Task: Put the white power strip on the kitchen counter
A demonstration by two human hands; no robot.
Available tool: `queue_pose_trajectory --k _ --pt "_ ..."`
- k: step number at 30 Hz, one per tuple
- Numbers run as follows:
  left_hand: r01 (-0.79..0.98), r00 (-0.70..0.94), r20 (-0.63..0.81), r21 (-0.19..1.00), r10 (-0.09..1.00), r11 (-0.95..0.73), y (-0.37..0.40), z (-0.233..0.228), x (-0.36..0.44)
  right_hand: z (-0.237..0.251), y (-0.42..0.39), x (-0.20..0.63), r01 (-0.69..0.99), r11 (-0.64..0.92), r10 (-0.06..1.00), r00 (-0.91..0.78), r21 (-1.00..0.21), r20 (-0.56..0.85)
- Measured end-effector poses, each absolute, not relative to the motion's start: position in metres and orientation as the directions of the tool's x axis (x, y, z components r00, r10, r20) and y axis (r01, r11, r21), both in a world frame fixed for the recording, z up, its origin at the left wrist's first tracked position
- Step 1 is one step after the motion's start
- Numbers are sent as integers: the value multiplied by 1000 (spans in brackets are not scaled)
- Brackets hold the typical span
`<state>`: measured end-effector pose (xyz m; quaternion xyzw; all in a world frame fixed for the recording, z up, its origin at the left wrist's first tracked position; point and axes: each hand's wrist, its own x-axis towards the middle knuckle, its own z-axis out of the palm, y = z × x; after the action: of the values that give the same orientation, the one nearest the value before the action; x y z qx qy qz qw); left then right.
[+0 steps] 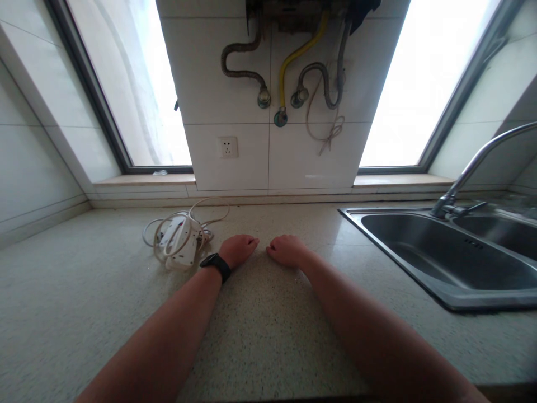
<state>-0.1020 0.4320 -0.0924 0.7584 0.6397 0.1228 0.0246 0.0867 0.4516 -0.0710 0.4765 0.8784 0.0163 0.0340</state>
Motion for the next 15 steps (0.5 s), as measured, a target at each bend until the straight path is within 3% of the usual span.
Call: queue_pose_trajectory --k 4,9,15 --pt "969 148 157 172 976 -175 433 -94 -102 -72 453 88 823 563 826 -563 78 -24" --pt "973 149 153 152 977 -172 433 -95 -102 -73 454 87 847 522 838 -531 97 128" --pt "974 158 161 140 974 -181 432 -95 -101 -77 457 86 846 523 845 -531 102 62"
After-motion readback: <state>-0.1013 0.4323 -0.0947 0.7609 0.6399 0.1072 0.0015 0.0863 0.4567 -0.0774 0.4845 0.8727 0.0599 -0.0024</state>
